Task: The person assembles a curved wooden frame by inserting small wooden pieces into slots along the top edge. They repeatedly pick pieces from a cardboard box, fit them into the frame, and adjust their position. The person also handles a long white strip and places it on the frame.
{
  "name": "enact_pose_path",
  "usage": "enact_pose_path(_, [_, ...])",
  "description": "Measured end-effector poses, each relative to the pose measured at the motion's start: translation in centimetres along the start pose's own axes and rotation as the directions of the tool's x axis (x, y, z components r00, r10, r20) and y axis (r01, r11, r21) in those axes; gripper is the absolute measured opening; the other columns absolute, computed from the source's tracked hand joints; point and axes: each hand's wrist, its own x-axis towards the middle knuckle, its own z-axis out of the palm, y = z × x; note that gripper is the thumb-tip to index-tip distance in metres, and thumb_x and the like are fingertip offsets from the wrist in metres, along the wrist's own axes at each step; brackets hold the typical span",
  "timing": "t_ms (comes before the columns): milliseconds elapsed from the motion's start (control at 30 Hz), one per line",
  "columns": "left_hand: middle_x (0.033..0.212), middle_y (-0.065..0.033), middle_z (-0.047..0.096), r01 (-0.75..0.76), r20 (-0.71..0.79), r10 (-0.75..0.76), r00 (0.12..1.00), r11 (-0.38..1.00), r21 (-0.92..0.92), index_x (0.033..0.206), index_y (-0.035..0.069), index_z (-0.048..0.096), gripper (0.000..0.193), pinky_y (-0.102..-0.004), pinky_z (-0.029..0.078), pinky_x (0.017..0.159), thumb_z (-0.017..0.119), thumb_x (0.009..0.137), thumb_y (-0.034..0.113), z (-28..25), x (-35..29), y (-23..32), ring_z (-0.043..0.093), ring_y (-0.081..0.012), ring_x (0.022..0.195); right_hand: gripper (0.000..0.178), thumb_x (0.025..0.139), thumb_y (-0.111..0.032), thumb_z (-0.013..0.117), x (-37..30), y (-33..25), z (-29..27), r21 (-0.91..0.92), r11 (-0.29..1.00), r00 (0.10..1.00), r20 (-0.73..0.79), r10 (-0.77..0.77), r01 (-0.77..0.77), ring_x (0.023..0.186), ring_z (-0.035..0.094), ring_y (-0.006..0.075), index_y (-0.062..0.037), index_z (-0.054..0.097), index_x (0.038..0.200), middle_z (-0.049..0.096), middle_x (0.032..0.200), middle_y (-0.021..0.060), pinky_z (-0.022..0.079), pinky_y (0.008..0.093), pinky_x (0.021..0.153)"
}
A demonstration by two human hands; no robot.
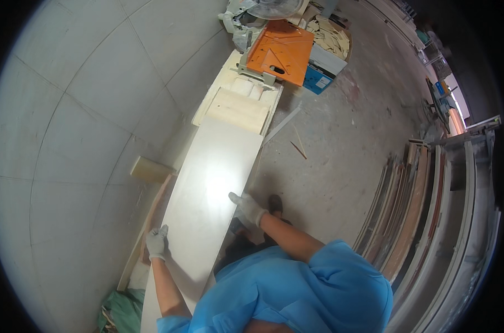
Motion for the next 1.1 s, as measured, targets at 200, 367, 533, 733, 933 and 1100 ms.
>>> enact_pose_path(200, [0.06,0.0066,0.044,0.024,0.049,-0.018,0.999,0.992,-0.122,0.06,0.012,0.049,0.042,-0.0269,0.027,0.048,0.08,0.084,0.027,-0.1,-0.4,0.2,0.034,-0.0066,0.055,0.066,0.097,-0.046,0.057,0.6,0.8,-0.6,0.031,0.997,0.993,0.091,-0.076,0.074,0.112,0.055,0.0229,0.0141,0.053,0.124,0.061,0.119,0.0177,0.039,0.0333,0.102])
enact_pose_path(367, [0.061,0.0066,0.044,0.011,-0.005,-0.012,1.0,0.999,-0.04,0.06,0.01,0.049,0.043,-0.0277,0.03,0.051,0.079,0.084,0.027,-0.4,-0.1,0.3,0.034,-0.0073,0.057,0.059,0.097,-0.044,0.056,1.7,1.2,-0.5,-0.041,0.99,0.99,0.042,-0.133,0.135,0.105,0.057,0.022,0.0116,0.058,0.119,0.064,0.112,0.0152,0.041,0.0336,0.098])
enact_pose_path(533, [0.06,0.0031,0.047,0.008,-0.024,-0.008,1.0,1.0,0.0,0.063,0.006,0.055,0.039,-0.0305,0.036,0.054,0.079,0.082,0.031,0.9,1.5,0.3,0.039,-0.0098,0.059,0.053,0.099,-0.039,0.054,3.5,0.9,-0.8,-0.077,0.98,0.982,-0.029,-0.187,0.184,0.104,0.057,0.0204,0.0098,0.059,0.118,0.064,0.111,0.0135,0.043,0.0342,0.096])
enact_pose_path(733, [0.066,-0.0102,0.058,0.068,-0.051,-0.061,0.997,0.984,0.163,0.074,0.002,0.065,0.038,-0.0372,0.045,0.064,0.079,0.077,0.037,1.0,0.3,2.6,0.053,-0.0197,0.064,0.046,0.1,-0.035,0.055,3.9,0.4,-2.0,-0.047,0.968,0.959,0.157,-0.237,0.247,0.102,0.059,0.0185,0.0078,0.062,0.114,0.065,0.107,0.0114,0.046,0.0325,0.091])
enact_pose_path(933, [0.11,-0.0167,0.066,-0.332,-0.271,0.523,0.808,0.784,0.524,0.105,0.006,0.07,0.035,-0.0464,0.047,0.089,0.077,0.079,0.029,5.3,-5.2,10.8,0.061,-0.035,0.103,0.05,0.094,-0.043,0.064,3.9,0.5,-4.8,-0.145,0.987,0.938,0.345,-0.018,0.072,0.092,0.061,0.0175,0.0019,0.062,0.116,0.067,0.103,0.01,0.051,0.0315,0.076])
enact_pose_path(1100, [0.095,-0.0104,0.07,-0.816,0.034,0.847,0.531,0.501,0.287,0.096,0.007,0.07,0.016,-0.0386,0.051,0.077,0.074,0.082,0.014,14.9,-12.4,14.7,0.066,-0.0284,0.086,0.037,0.09,-0.04,0.068,9.5,7.0,-11.3,-0.583,0.628,0.823,0.541,-0.174,0.515,0.088,0.068,0.0249,-0.0052,0.064,0.104,0.07,0.096,0.0104,0.051,0.0357,0.07])
